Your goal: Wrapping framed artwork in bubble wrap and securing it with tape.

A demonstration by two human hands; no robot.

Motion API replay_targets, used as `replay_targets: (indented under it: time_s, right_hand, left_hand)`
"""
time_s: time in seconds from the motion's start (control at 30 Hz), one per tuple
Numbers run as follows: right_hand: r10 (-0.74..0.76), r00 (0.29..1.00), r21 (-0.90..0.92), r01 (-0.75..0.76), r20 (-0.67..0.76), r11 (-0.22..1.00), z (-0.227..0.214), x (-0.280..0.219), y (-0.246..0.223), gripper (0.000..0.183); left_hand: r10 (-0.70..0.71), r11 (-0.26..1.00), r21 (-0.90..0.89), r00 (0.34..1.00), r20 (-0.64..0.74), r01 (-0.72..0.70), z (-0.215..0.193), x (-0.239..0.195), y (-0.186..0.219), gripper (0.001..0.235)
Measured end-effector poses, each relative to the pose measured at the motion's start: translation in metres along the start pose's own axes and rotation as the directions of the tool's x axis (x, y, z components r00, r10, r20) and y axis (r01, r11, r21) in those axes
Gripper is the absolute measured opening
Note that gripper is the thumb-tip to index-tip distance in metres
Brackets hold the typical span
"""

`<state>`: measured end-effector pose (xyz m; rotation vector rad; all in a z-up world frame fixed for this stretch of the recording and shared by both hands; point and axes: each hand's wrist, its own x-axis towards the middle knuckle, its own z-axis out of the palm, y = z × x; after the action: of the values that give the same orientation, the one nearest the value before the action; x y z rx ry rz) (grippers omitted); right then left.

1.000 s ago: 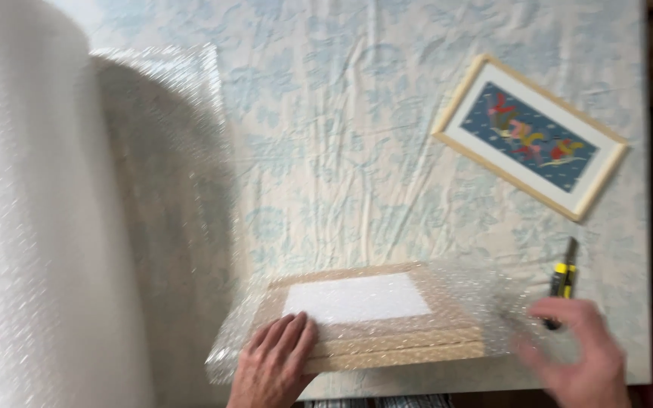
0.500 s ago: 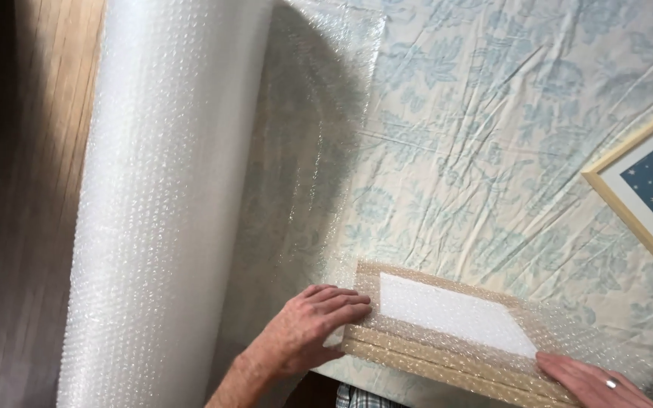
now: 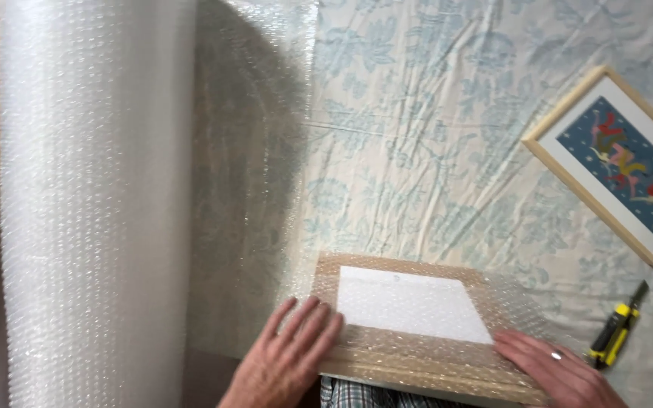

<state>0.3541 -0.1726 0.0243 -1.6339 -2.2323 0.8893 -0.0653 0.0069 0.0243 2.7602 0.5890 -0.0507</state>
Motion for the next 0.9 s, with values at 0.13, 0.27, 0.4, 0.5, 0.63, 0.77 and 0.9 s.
replay_targets:
  time_s: [0.13,0.27,0.4,0.5,0.63,0.77,0.9]
  right_hand:
    - [-0.053,0.997,-0.053,0.05,-0.057,0.997,0.017,-0.013,-0.012,0.079]
    - [-0.07,0.995,-0.142,0.06,-0.068,0.988,0.05,-0.036,-0.019,0.075]
    - [0.002,0.999,-0.166,-0.008,-0.036,0.986,0.079,-0.055,-0.039,0.1]
    - [0.044,0.993,-0.158,-0.061,-0.11,0.986,0.11,-0.066,-0.048,0.097]
    - [0.011,0.978,-0.224,-0.059,-0.209,0.973,0.154,-0.073,-0.049,0.085]
    - [-0.015,0.969,-0.311,-0.064,-0.248,0.948,0.203,-0.086,-0.036,0.069]
    - [-0.043,0.972,-0.395,-0.054,-0.232,0.917,0.244,-0.097,-0.011,0.083]
  left_hand:
    - [0.092,0.987,0.132,0.996,0.021,-0.094,0.03,0.007,0.037,0.068]
    - [0.137,0.985,-0.114,0.989,0.054,-0.13,0.061,-0.012,0.041,0.098]
    - [0.096,0.994,-0.059,0.995,0.039,-0.093,0.072,-0.029,0.054,0.08]
    - [0.096,0.995,0.037,0.994,-0.05,-0.094,0.086,-0.037,0.066,0.061]
    - [0.118,0.976,0.19,0.991,-0.062,-0.105,0.123,-0.061,0.074,0.067]
    - [0.132,0.96,0.252,0.991,-0.009,-0.125,0.173,-0.079,0.072,0.071]
    - [0.175,0.936,0.303,0.983,0.046,-0.181,0.209,-0.088,0.063,0.103]
